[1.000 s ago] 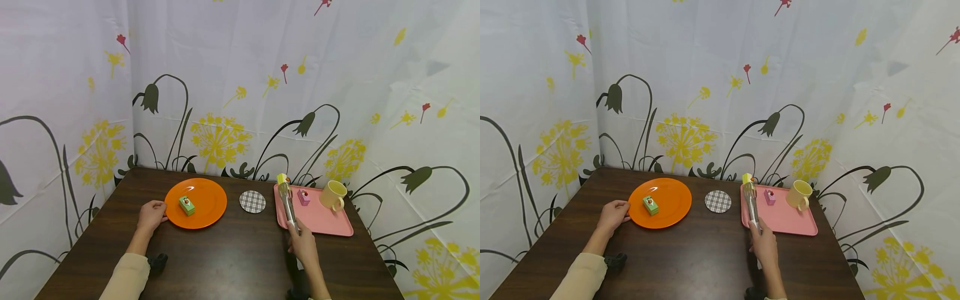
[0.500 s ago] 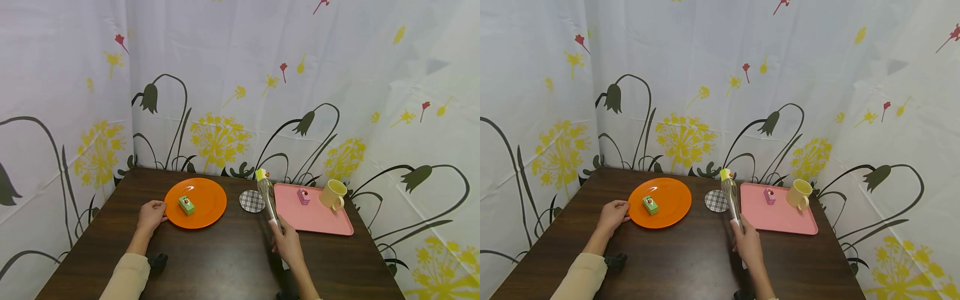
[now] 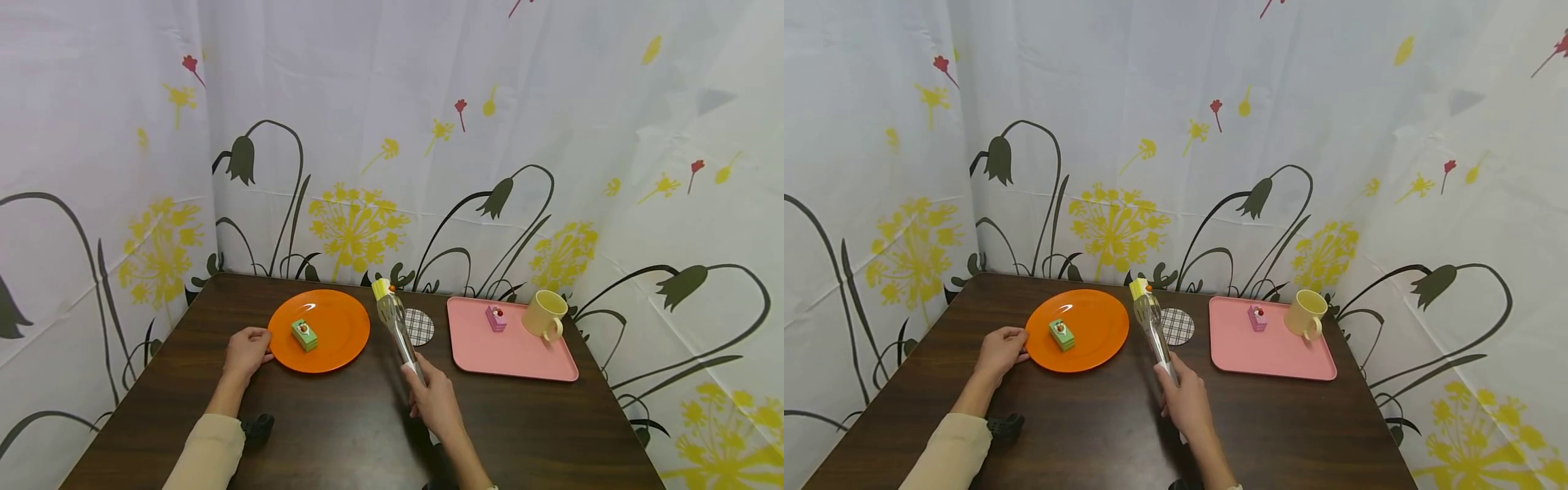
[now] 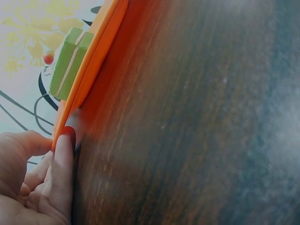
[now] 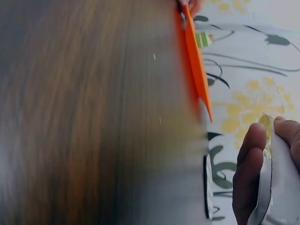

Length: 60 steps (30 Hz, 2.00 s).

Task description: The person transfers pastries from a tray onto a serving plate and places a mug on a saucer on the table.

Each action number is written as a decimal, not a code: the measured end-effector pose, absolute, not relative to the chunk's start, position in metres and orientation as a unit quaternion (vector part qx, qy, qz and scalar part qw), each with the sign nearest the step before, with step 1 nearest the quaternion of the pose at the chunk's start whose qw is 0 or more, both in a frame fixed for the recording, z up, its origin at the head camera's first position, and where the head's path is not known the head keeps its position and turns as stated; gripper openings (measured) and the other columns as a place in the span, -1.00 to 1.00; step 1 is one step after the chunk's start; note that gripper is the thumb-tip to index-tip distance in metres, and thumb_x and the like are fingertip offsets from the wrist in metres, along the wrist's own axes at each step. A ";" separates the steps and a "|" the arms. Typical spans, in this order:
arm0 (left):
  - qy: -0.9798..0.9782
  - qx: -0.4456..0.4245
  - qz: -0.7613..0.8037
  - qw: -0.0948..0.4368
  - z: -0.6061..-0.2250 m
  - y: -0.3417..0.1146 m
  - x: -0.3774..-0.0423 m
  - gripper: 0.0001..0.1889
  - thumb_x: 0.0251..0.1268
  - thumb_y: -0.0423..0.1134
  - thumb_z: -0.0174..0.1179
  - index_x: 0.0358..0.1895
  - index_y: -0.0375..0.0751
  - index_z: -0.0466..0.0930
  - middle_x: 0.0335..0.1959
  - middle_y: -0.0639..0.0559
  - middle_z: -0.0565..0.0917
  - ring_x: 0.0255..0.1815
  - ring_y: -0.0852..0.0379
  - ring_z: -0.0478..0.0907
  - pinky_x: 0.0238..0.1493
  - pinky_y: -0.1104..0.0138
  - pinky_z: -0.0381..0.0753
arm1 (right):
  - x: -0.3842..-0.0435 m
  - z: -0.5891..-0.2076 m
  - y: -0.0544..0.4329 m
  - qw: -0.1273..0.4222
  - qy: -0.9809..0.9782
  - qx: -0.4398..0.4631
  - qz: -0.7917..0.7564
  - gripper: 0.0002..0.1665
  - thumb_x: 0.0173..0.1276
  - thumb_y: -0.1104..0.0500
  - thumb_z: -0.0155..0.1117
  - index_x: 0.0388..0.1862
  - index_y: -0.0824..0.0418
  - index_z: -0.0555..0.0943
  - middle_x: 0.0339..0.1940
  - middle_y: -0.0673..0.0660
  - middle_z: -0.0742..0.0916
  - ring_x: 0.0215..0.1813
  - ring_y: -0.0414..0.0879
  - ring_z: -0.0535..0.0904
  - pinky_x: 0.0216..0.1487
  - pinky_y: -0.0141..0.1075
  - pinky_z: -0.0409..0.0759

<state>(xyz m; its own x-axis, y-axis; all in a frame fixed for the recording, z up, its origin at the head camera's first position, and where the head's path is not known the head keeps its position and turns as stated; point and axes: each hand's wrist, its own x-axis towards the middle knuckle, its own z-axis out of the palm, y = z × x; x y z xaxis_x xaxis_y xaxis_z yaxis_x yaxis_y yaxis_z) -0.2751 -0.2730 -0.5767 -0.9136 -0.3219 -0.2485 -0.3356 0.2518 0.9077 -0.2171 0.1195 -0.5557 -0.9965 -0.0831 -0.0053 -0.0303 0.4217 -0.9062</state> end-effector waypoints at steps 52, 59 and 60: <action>0.794 -0.198 0.575 0.008 -0.578 -0.273 -0.277 -0.48 0.72 -0.09 0.01 0.44 -0.45 0.44 0.34 -0.44 0.60 -0.14 0.18 0.70 -0.21 0.48 0.80 | -0.218 -0.543 0.036 -0.002 0.984 -0.098 -0.150 -0.39 0.50 -0.28 0.37 0.45 -0.18 0.60 -0.18 0.18 0.87 -0.29 0.17 0.78 -0.48 0.07 0.66; 0.793 -0.199 0.576 0.008 -0.576 -0.273 -0.278 -0.49 0.71 -0.10 0.02 0.44 -0.45 0.44 0.34 -0.44 0.61 -0.16 0.20 0.70 -0.21 0.49 0.80 | -0.219 -0.544 0.038 0.010 0.981 -0.096 -0.167 -0.34 0.50 -0.29 0.37 0.50 -0.21 0.56 -0.14 0.18 0.87 -0.30 0.16 0.76 -0.46 0.07 0.65; 0.792 -0.200 0.576 0.008 -0.576 -0.273 -0.277 -0.49 0.71 -0.10 0.02 0.44 -0.44 0.44 0.34 -0.43 0.61 -0.17 0.20 0.70 -0.21 0.50 0.79 | -0.219 -0.544 0.039 0.011 0.980 -0.096 -0.172 -0.34 0.50 -0.29 0.37 0.51 -0.21 0.56 -0.13 0.19 0.87 -0.29 0.17 0.76 -0.46 0.07 0.65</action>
